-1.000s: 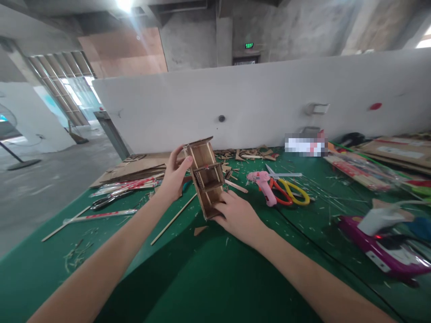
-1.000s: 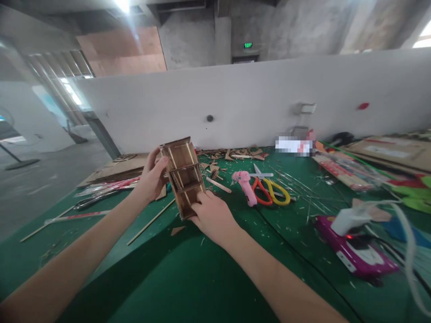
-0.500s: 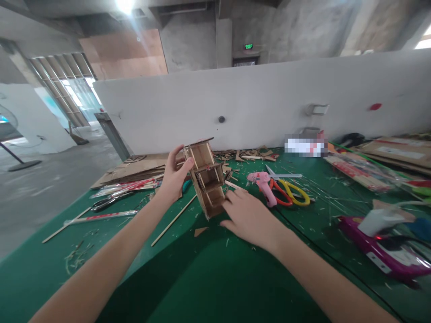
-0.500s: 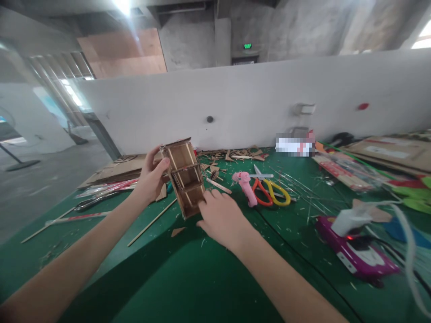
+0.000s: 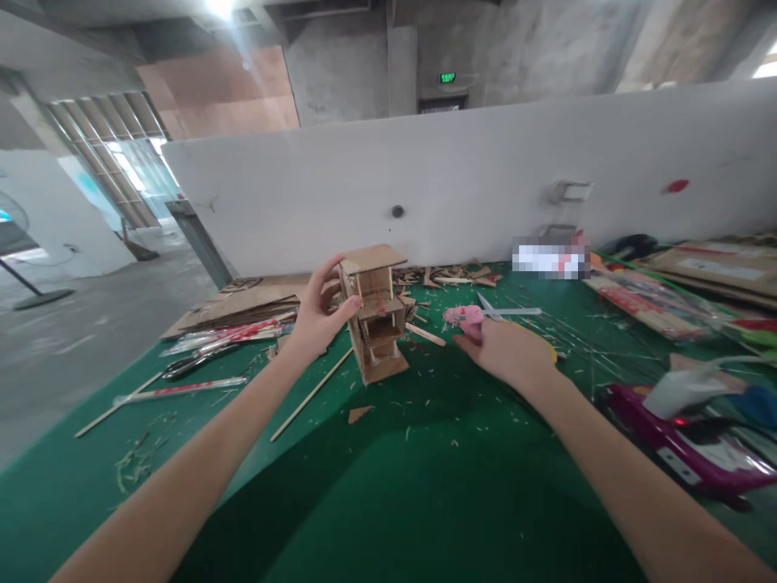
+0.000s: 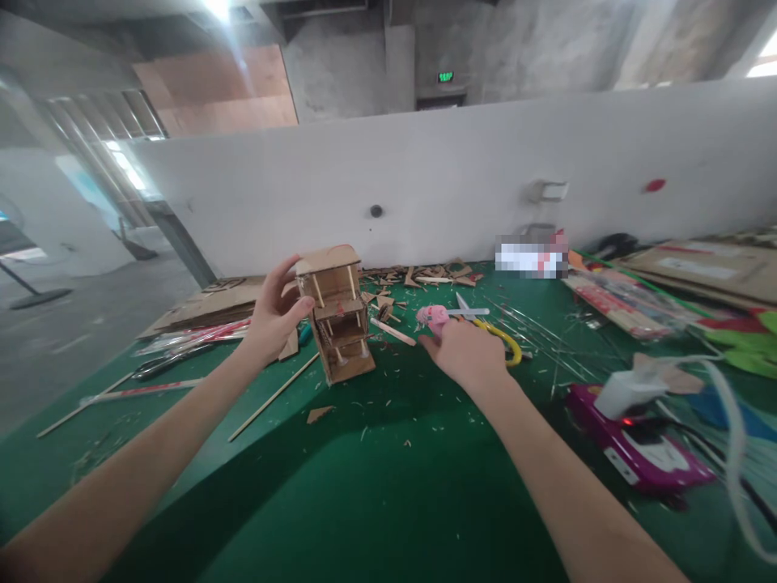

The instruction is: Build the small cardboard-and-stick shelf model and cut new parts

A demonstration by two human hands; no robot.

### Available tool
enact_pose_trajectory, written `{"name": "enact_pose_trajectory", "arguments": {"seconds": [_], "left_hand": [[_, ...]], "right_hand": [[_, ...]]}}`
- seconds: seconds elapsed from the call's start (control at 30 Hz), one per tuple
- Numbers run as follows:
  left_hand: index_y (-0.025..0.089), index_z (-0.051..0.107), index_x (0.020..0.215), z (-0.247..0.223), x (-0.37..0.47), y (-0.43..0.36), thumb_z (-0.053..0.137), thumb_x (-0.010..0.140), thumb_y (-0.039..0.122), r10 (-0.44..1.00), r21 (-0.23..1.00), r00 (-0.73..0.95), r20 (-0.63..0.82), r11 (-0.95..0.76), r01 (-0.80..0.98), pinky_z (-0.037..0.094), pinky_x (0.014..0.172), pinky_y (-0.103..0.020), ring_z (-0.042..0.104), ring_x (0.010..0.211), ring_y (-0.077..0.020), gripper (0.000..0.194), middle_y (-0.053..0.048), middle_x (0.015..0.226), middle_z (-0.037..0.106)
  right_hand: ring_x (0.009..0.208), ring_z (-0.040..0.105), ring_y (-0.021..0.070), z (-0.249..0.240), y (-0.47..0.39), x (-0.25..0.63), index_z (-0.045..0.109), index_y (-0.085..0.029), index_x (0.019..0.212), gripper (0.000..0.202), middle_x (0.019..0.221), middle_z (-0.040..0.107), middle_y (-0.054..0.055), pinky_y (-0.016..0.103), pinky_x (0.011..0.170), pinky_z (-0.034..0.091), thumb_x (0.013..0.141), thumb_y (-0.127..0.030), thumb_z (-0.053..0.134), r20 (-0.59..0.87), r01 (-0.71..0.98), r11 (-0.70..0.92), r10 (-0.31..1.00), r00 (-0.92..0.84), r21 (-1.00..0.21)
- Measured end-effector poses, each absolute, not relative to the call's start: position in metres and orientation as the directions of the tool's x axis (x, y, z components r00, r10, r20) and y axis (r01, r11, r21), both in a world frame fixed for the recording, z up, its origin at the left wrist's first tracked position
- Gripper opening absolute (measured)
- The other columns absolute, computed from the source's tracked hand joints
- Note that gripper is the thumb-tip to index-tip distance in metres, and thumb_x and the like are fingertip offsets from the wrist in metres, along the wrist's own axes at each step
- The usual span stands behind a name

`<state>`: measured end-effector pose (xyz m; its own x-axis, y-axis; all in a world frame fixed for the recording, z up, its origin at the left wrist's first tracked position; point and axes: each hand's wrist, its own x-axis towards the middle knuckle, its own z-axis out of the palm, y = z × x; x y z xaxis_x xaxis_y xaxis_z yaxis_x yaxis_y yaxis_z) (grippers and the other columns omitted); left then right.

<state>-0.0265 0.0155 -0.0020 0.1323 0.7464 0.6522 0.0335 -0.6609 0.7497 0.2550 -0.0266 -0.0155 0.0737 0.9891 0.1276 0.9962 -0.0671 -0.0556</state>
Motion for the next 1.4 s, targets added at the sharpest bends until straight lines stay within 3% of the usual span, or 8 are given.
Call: {"name": "enact_pose_trajectory", "arguments": {"seconds": [0.1,0.3,0.43,0.53,0.7,0.8,0.93,1.4], "left_hand": [[0.035,0.045,0.133,-0.002,-0.027,0.016,0.072,0.075,0.032,0.759,0.762,0.137,0.637,-0.646,0.037,0.052,0.075,-0.023,0.058,0.107,-0.0192,0.064,-0.005,0.13,0.05],[0.037,0.044,0.134,-0.002,-0.029,0.019,0.072,0.075,0.033,0.761,0.758,0.129,0.636,-0.647,0.076,0.053,0.077,-0.024,0.059,0.1,-0.017,0.065,-0.004,0.13,0.05],[0.036,0.043,0.135,-0.003,-0.029,0.02,0.072,0.075,0.033,0.763,0.757,0.124,0.635,-0.646,0.099,0.053,0.075,-0.024,0.059,0.101,-0.0179,0.067,-0.005,0.129,0.05],[0.036,0.042,0.136,-0.004,-0.028,0.02,0.072,0.075,0.033,0.764,0.758,0.119,0.634,-0.645,0.096,0.053,0.072,-0.022,0.059,0.1,-0.018,0.068,-0.005,0.125,0.051],[0.036,0.044,0.133,-0.004,-0.026,0.019,0.075,0.073,0.031,0.72,0.705,0.115,0.685,-0.694,0.146,0.053,0.076,-0.023,0.06,0.097,-0.0157,0.068,-0.004,0.122,0.05],[0.035,0.043,0.133,-0.004,-0.025,0.02,0.075,0.072,0.03,0.699,0.675,0.126,0.704,-0.713,0.186,0.053,0.076,-0.024,0.059,0.096,-0.0153,0.069,-0.003,0.118,0.051],[0.035,0.04,0.133,-0.005,-0.026,0.022,0.075,0.072,0.028,0.685,0.655,0.15,0.713,-0.727,0.207,0.054,0.077,-0.025,0.059,0.095,-0.0148,0.07,-0.004,0.115,0.051],[0.035,0.038,0.133,-0.005,-0.025,0.019,0.076,0.07,0.03,0.708,0.675,0.166,0.686,-0.705,0.218,0.055,0.073,-0.025,0.059,0.097,-0.0167,0.073,-0.005,0.114,0.05]], "right_hand": [[0.087,0.064,0.0291,-0.032,-0.012,0.257,0.064,-0.017,0.088,0.037,0.094,0.066,0.015,0.034,0.064,0.042,0.09,-0.044,0.039,0.247,0.996,-0.045,0.967,0.063,-0.077],[0.088,0.063,0.0256,-0.031,-0.009,0.264,0.061,-0.013,0.092,0.031,0.096,0.065,0.017,0.033,0.072,0.043,0.09,-0.036,0.04,0.285,0.961,0.008,0.956,0.075,-0.278],[0.058,0.061,0.0169,-0.011,-0.029,0.267,0.058,-0.018,0.101,0.026,0.068,0.066,0.004,0.026,0.055,0.043,0.086,-0.034,0.045,-0.015,0.786,0.005,1.0,-0.018,-0.618],[0.04,0.05,0.0118,-0.006,-0.043,0.264,0.059,-0.019,0.096,0.023,0.047,0.054,-0.004,0.022,0.042,0.034,0.082,-0.037,0.052,-0.201,0.667,-0.072,0.972,-0.118,-0.742],[0.031,0.04,0.008,-0.024,-0.043,0.246,0.056,-0.017,0.074,0.034,0.036,0.045,-0.006,0.019,0.035,0.028,0.085,-0.049,0.052,-0.23,0.489,-0.042,0.915,-0.332,-0.871],[0.029,0.04,0.0066,-0.039,-0.038,0.23,0.053,-0.017,0.073,0.032,0.048,0.059,-0.001,0.02,0.032,0.028,0.087,-0.046,0.051,-0.19,0.348,-0.066,0.922,-0.338,-0.935],[0.031,0.047,0.0069,-0.055,-0.036,0.212,0.05,-0.018,0.075,0.027,0.068,0.07,0.004,0.021,0.03,0.03,0.089,-0.041,0.049,-0.155,0.232,-0.085,0.94,-0.302,-0.969],[0.027,0.042,0.0081,-0.055,-0.041,0.196,0.051,-0.018,0.071,0.033,0.034,0.047,-0.005,0.018,0.033,0.032,0.094,-0.04,0.041,-0.165,0.38,-0.047,0.944,-0.284,-0.924]]}}
